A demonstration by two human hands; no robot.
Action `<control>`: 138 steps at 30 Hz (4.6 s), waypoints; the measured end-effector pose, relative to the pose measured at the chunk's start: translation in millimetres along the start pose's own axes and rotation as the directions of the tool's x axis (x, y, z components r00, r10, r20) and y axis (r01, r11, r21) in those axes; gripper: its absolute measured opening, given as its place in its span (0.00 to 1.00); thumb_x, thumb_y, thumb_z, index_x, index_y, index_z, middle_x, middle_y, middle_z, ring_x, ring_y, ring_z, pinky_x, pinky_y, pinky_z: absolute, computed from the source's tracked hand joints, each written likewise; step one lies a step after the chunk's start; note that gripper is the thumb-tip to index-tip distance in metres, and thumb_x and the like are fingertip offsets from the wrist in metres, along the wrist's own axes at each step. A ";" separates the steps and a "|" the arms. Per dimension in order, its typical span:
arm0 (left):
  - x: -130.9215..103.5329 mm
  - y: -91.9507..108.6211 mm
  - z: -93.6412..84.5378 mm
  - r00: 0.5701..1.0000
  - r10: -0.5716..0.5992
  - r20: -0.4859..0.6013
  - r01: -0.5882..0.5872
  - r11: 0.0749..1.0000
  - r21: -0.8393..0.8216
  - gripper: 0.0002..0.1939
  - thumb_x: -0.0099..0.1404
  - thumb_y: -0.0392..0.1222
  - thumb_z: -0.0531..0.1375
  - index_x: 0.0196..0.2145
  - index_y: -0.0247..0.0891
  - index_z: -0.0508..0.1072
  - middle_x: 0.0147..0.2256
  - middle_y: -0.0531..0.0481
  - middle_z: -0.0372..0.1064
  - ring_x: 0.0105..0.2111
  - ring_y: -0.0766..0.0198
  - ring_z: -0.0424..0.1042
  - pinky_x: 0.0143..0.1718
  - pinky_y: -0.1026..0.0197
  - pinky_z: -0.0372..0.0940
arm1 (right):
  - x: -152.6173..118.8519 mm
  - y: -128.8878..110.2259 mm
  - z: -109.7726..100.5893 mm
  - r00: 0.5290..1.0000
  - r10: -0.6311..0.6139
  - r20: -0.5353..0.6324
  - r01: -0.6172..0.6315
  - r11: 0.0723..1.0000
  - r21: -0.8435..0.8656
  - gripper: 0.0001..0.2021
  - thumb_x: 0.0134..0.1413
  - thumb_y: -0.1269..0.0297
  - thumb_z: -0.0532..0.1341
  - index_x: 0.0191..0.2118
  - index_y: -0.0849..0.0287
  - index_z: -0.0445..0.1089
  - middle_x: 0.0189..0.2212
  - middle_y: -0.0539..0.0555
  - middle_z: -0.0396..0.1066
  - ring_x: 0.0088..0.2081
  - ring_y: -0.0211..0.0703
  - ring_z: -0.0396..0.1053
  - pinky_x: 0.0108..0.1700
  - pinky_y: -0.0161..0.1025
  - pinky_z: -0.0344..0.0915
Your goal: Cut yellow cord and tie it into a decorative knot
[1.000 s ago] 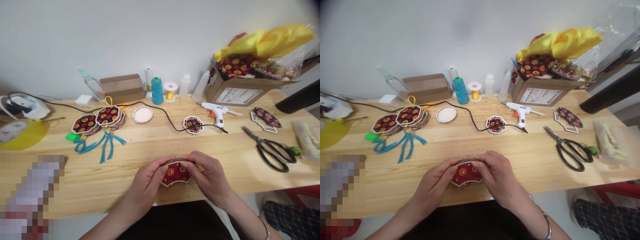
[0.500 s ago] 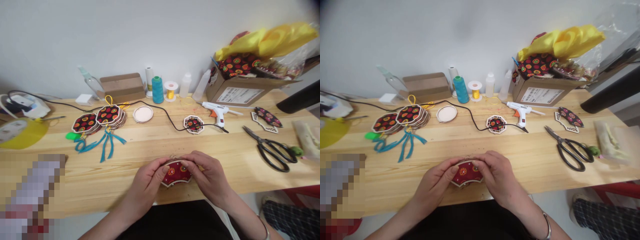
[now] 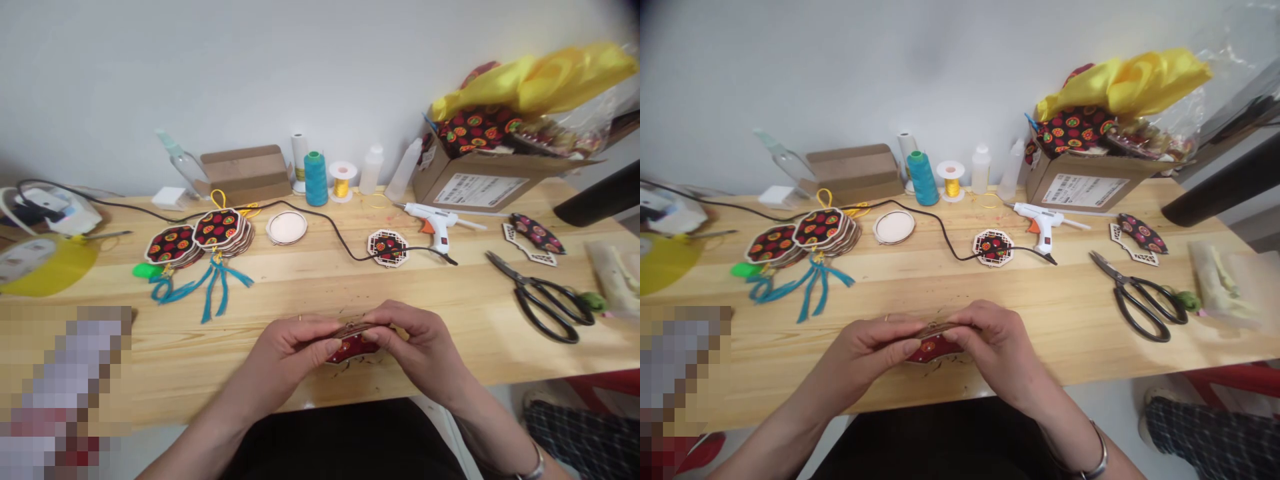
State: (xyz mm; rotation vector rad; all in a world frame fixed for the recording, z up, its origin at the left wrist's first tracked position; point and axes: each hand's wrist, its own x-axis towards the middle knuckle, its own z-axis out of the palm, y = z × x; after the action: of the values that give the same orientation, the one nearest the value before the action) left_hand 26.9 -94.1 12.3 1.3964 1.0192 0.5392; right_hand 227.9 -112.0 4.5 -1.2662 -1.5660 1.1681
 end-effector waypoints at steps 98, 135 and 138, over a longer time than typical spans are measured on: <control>50.9 -8.3 9.1 0.393 0.911 0.124 -0.581 0.142 0.801 0.09 0.56 0.27 0.52 0.34 0.32 0.69 0.23 0.46 0.70 0.21 0.64 0.67 0.22 0.61 0.61 | 244.5 -22.0 -33.4 0.985 -0.070 0.157 0.172 0.423 -0.890 0.27 0.52 0.67 0.54 0.59 0.54 0.54 0.47 0.64 0.64 0.39 0.50 0.70 0.39 0.40 0.63; 50.8 8.7 -2.8 0.903 -0.111 -0.415 -0.261 0.626 -0.735 0.12 0.62 0.46 0.55 0.26 0.37 0.61 0.13 0.63 0.46 0.14 0.75 0.40 0.16 0.70 0.38 | 163.4 -25.0 -70.1 0.972 -0.172 0.162 0.223 0.895 -0.387 0.18 0.53 0.64 0.55 0.51 0.56 0.63 0.46 0.56 0.65 0.45 0.43 0.65 0.47 0.42 0.62; 53.1 8.3 -7.2 0.883 -0.132 -0.450 -0.305 0.569 -0.764 0.11 0.61 0.46 0.56 0.27 0.36 0.62 0.13 0.64 0.44 0.13 0.76 0.40 0.16 0.69 0.40 | 158.4 -31.3 -77.3 0.994 -0.048 0.103 0.074 0.963 -0.258 0.21 0.57 0.55 0.51 0.54 0.57 0.60 0.38 0.55 0.68 0.32 0.38 0.66 0.33 0.36 0.64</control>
State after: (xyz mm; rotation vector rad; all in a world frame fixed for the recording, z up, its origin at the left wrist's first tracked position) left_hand 49.5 -45.0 7.3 0.4470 0.8606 1.2946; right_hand 263.6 54.5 59.5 -1.3348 -1.8660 1.0202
